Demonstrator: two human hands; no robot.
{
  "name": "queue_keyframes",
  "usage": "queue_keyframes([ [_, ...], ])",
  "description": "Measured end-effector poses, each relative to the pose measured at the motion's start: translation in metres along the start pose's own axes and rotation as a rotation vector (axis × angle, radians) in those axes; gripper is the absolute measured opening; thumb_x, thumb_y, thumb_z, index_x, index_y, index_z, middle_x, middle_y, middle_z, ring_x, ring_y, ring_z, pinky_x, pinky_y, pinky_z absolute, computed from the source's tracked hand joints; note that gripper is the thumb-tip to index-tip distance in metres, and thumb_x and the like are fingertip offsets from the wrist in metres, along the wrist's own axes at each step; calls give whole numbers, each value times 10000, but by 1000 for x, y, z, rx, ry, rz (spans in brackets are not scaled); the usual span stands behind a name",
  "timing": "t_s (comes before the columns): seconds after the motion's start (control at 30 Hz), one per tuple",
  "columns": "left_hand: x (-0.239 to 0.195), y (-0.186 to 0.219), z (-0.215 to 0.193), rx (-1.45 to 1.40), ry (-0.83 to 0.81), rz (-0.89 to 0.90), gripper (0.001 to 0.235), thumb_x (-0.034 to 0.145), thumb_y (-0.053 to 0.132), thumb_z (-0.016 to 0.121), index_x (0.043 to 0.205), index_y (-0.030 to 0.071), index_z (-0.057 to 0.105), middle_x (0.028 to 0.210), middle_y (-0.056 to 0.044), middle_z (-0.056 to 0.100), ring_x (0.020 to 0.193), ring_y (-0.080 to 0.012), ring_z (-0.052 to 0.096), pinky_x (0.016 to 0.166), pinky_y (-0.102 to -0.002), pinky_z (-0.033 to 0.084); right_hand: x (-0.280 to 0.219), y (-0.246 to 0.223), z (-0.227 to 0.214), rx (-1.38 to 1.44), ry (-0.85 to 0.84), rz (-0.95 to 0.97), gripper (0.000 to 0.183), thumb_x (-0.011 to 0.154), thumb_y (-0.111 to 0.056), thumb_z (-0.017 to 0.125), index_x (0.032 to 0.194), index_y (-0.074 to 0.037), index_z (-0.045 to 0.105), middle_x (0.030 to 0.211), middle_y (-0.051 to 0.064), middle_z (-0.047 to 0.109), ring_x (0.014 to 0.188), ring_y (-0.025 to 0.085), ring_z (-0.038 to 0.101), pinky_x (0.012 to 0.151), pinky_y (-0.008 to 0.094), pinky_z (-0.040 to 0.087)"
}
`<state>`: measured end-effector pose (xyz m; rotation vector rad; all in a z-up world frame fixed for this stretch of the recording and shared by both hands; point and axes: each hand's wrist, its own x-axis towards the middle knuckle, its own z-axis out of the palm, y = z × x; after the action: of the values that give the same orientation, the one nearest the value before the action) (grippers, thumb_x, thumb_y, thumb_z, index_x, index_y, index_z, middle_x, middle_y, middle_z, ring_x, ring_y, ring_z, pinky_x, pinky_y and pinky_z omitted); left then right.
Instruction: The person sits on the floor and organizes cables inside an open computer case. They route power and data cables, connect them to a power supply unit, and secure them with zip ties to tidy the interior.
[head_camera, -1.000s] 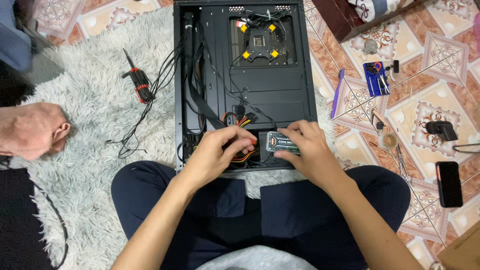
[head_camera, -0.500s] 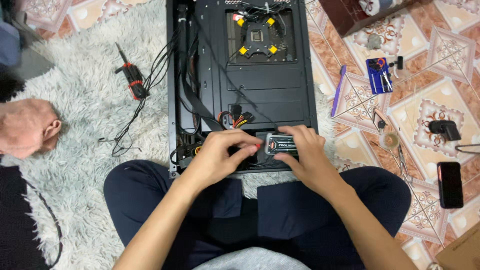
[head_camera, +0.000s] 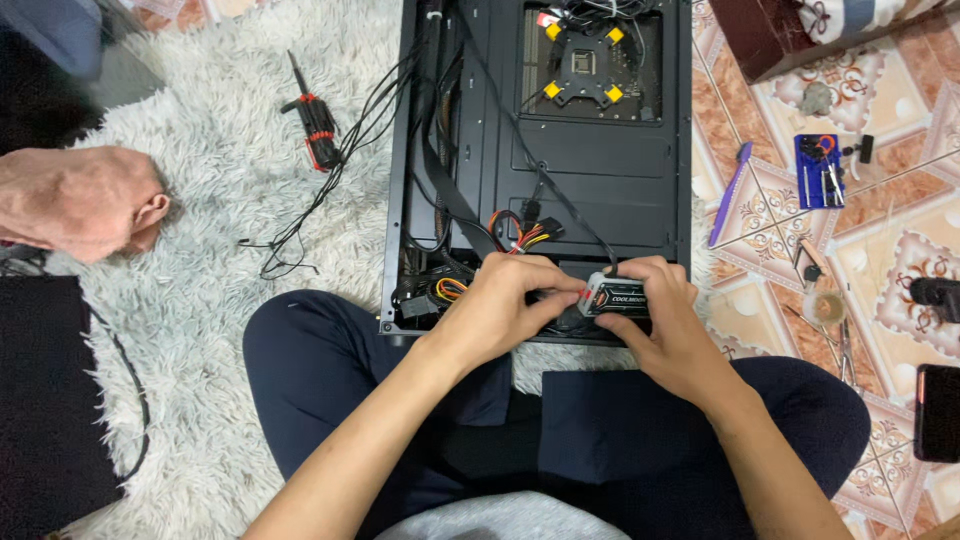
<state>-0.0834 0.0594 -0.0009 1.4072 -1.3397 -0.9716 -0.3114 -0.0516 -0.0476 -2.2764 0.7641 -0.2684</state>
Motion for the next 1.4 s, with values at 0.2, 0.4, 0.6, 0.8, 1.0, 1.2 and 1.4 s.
queue_keyframes([
  [0.2, -2, -5, 7, -22, 8, -138, 209, 861, 85, 729, 1065, 96, 773, 885, -82, 799, 897, -256, 779, 826, -364, 596, 0, -5, 1, -5, 21, -11, 557, 882, -361, 776, 1341, -166, 530, 1244, -7, 555, 1167, 249, 501, 968, 379, 280],
  [0.4, 5, -5, 10, 45, -11, -231, 155, 828, 126, 744, 979, 113, 778, 827, -47, 799, 852, -211, 771, 771, -322, 588, 0, -7, 5, 2, 66, -73, 516, 898, -328, 773, 1337, -178, 545, 1219, -30, 541, 1138, 202, 488, 969, 351, 246],
  [0.6, 10, -8, 16, 163, -34, -280, 114, 797, 90, 755, 899, 105, 805, 741, -91, 766, 772, -260, 760, 694, -343, 584, -1, -6, 4, -40, 74, -130, 531, 909, -334, 755, 1364, -155, 548, 1211, 9, 557, 1123, 233, 511, 959, 363, 277],
  [0.8, 7, -6, 19, 200, -66, -326, 155, 801, 115, 759, 952, 123, 795, 828, -107, 783, 830, -282, 770, 741, -380, 599, -1, -10, 1, 6, 71, -121, 489, 929, -265, 746, 1359, -133, 552, 1190, 27, 553, 1089, 242, 508, 936, 367, 285],
  [1.0, 2, 4, 6, 166, -57, -206, 187, 876, 66, 742, 1063, 71, 744, 928, -156, 797, 929, -340, 779, 823, -417, 606, -1, -9, 0, 49, 73, -75, 522, 914, -270, 759, 1383, -158, 559, 1202, 14, 545, 1101, 228, 508, 926, 361, 290],
  [1.2, -1, 3, -4, 245, -29, -11, 164, 886, 75, 752, 1048, 75, 726, 939, -162, 778, 926, -364, 763, 823, -430, 602, -1, -4, 4, 32, 85, -66, 609, 862, -304, 811, 1393, -149, 558, 1222, 42, 543, 1114, 260, 511, 932, 387, 302],
  [1.4, -8, 5, -9, 362, 24, 164, 87, 945, 89, 722, 1014, 86, 776, 985, -124, 793, 958, -335, 760, 857, -427, 571, -1, -12, 2, 36, 98, -65, 554, 876, -269, 795, 1369, -144, 574, 1195, 36, 545, 1102, 243, 522, 912, 363, 299],
])
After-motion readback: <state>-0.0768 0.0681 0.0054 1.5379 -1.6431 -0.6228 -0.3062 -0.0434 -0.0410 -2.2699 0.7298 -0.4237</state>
